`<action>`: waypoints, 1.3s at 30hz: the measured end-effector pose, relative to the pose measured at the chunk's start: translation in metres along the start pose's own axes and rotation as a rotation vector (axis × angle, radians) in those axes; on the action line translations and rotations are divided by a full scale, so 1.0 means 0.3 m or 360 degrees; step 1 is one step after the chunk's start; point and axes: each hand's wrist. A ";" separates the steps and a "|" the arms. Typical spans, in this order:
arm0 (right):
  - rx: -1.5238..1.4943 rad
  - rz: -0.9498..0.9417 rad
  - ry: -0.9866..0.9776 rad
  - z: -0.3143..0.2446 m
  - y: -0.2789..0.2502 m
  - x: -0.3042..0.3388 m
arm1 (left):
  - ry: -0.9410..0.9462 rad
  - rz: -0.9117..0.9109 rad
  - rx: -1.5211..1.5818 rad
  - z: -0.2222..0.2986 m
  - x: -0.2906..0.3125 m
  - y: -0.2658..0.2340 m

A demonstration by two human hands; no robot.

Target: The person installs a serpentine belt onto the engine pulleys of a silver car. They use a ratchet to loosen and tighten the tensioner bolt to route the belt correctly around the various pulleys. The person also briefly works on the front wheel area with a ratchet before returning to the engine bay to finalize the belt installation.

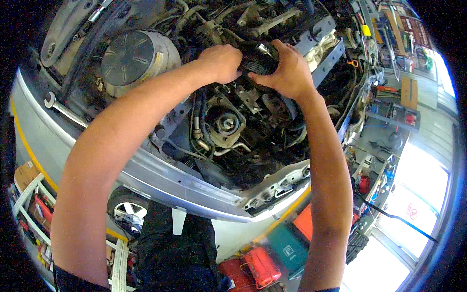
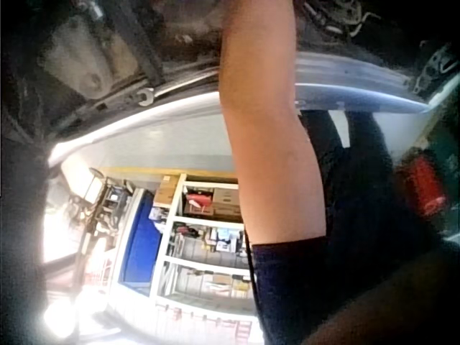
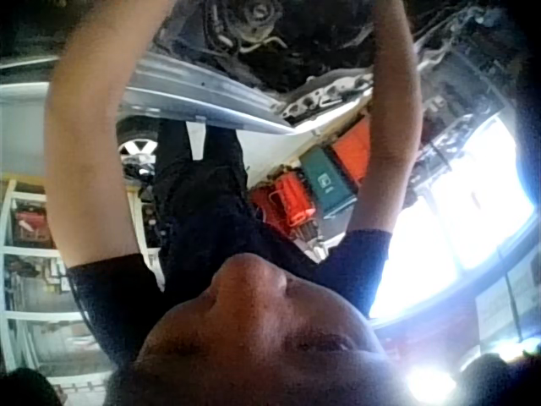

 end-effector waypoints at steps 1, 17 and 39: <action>-0.0008 -0.0013 -0.0005 0.003 0.000 -0.002 | -0.0012 0.0014 0.0024 0.001 -0.002 0.002; -0.0013 0.0054 -0.0085 0.016 0.010 -0.005 | 0.0417 0.0261 -0.0372 0.035 0.034 -0.081; -0.1536 0.1015 0.1465 -0.199 0.285 0.685 | 0.0586 0.0370 -0.0414 0.025 -0.041 -0.024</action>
Point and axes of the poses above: each hand's wrist, its own x-axis away from the middle knuckle, its own y-axis out of the palm, z = x × y, and after that the axes turned 2 degrees about -z, right-handed
